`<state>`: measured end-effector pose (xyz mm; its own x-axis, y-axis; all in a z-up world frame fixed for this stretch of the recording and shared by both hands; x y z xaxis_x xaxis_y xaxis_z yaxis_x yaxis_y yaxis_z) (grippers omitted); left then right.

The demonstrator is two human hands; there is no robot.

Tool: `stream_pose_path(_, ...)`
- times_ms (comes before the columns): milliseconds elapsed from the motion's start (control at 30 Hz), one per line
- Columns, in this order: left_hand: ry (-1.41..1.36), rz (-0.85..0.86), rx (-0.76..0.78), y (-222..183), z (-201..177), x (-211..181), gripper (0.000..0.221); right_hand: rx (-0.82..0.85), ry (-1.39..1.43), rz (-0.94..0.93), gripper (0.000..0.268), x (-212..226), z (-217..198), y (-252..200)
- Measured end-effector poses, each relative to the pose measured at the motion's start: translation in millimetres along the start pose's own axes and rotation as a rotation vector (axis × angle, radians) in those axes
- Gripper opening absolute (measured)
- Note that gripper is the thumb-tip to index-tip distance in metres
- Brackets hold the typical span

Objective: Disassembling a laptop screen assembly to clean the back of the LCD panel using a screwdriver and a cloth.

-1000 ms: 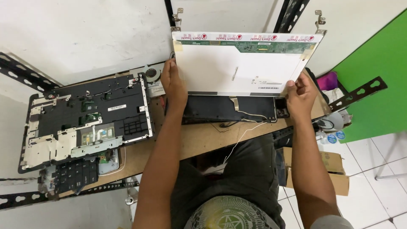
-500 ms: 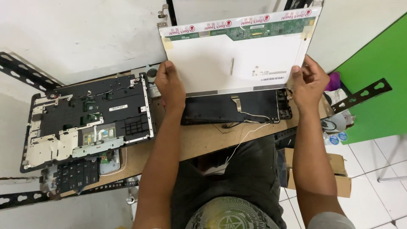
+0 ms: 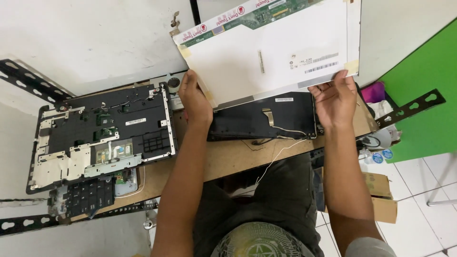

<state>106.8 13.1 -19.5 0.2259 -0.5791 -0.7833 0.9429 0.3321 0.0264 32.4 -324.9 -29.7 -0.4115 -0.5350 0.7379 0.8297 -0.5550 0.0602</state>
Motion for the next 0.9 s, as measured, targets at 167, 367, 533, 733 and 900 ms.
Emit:
stream_pose_path(167,-0.174,-0.058,0.113,14.6,-2.8,14.1,0.03,-0.041,-0.069,-0.033,0.031,-22.3,-41.3,35.6)
stream_pose_path(367,-0.333,-0.257,0.219,3.0,12.5,21.1,0.049,-0.136,-0.026,-0.042,0.037,-11.7,-25.1,20.9)
stream_pose_path(533,-0.165,-0.333,0.25,1.7,12.1,36.1,0.048,-0.126,-0.009,-0.033,0.038,6.8,5.5,-6.7)
stream_pose_path(733,-0.196,-0.365,0.223,-8.6,19.5,36.0,0.046,0.003,0.026,0.041,0.026,-33.1,-14.4,-1.3)
stream_pose_path(900,-0.244,-0.441,0.288,-14.1,21.2,41.2,0.045,0.068,-0.044,0.122,0.024,-57.2,13.5,-30.1)
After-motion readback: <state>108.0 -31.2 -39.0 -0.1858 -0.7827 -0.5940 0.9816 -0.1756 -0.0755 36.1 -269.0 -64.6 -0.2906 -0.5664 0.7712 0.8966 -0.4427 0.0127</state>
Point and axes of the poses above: each hand's wrist, its own y-axis towards the middle knuckle, its own z-axis out of the palm, x = y × z, the point moved 9 cm from there along y, towards the middle knuckle, and after that the axes turned 8 degrees about -x, right-handed, at the moved point
